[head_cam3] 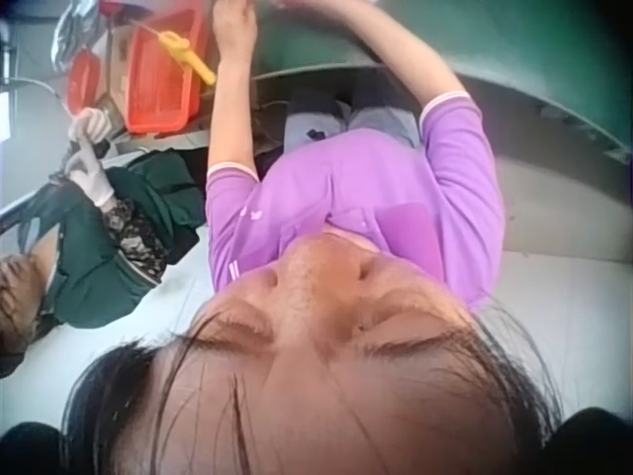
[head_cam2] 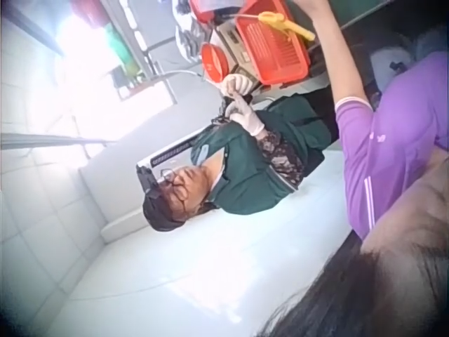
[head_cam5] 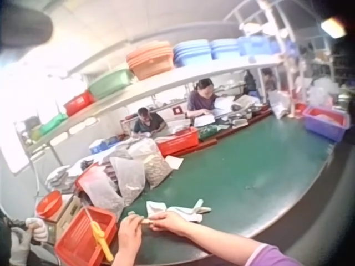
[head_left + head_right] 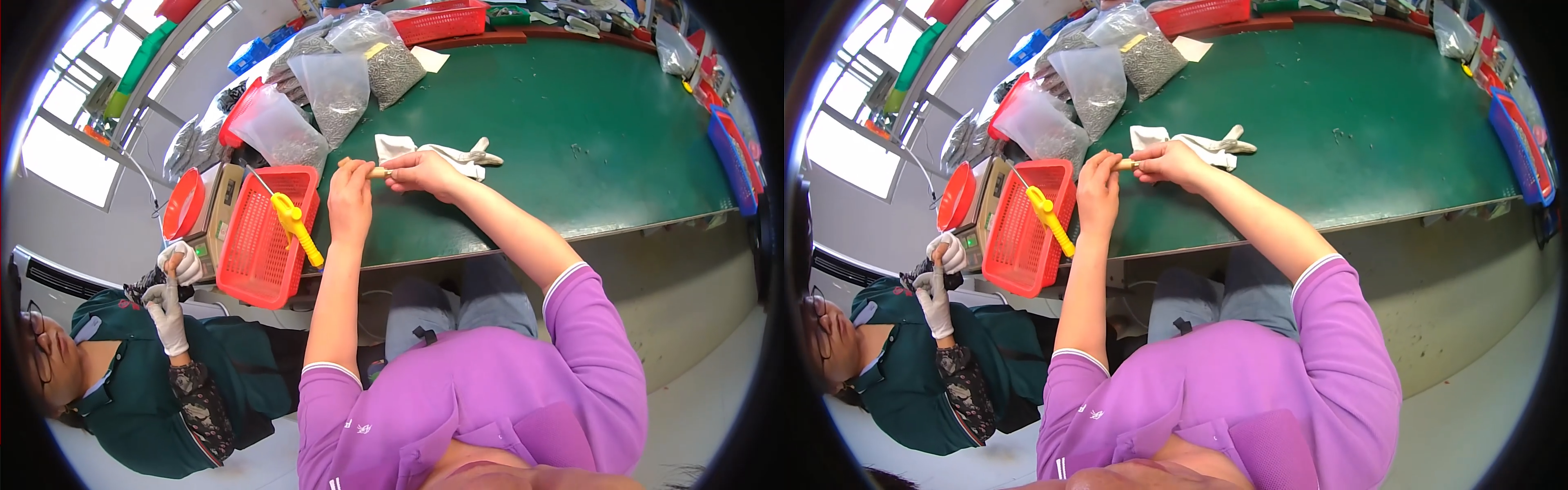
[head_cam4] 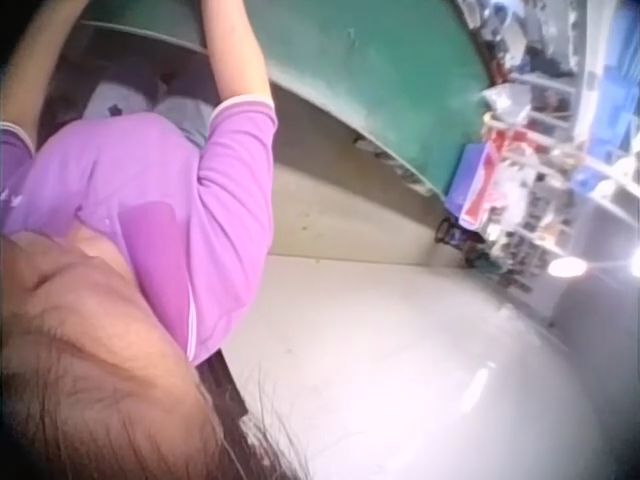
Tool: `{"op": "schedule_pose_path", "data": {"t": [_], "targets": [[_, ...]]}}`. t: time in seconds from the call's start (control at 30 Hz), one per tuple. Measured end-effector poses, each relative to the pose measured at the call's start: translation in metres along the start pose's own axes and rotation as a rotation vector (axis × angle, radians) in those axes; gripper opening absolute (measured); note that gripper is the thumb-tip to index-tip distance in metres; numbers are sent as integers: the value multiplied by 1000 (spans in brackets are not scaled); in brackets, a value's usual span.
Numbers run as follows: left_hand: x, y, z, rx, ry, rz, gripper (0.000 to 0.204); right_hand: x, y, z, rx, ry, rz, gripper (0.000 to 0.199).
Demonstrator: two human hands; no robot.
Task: Cleaning a workbench and assembling small hardware components.
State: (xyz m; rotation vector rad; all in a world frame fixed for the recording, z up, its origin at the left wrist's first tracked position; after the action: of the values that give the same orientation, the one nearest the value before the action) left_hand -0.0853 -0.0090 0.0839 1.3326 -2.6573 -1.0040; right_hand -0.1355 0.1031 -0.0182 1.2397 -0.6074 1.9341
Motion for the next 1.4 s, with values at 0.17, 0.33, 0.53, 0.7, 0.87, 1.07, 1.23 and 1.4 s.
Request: {"op": "schedule_pose_path", "data": {"t": [0.17, 0.33, 0.53, 0.7, 0.87, 1.07, 1.23, 1.4], "targets": [[11, -2, 11, 19, -78, -97, 24, -4, 1, -9, -32, 53, 24, 29], [23, -8, 15, -35, -168, -171, 25, -7, 2, -11, -51, 94, 8, 24], [47, -23, 35, 8, -371, -347, 23, -1, 1, -13, -129, -208, -20, 19], [60, -31, 56, 70, -443, -389, 29, 15, 1, -4, -124, -651, -85, 13], [52, -32, 58, 101, -385, -312, 34, 22, 3, 0, -134, -834, -68, 13], [64, -36, 68, 93, -503, -392, 27, 23, 19, 12, -46, -919, 35, 13], [70, -38, 62, 49, -494, -367, 24, 26, 27, 19, 25, -862, 168, 15], [75, -41, 60, 27, -611, -491, 19, 15, 25, 8, 38, -574, 203, 18]]}}
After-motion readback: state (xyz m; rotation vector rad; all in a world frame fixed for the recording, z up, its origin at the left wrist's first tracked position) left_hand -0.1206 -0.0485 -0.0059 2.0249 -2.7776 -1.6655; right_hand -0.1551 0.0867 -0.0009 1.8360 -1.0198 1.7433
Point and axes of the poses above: each hand's wrist, its own y-axis towards the middle knuckle, its own z-axis out of the palm, x = y × z, the point moved 9 cm from there along y, towards the middle knuckle, and after that the axes turned 13 degrees about x, right-handed, at the moved point
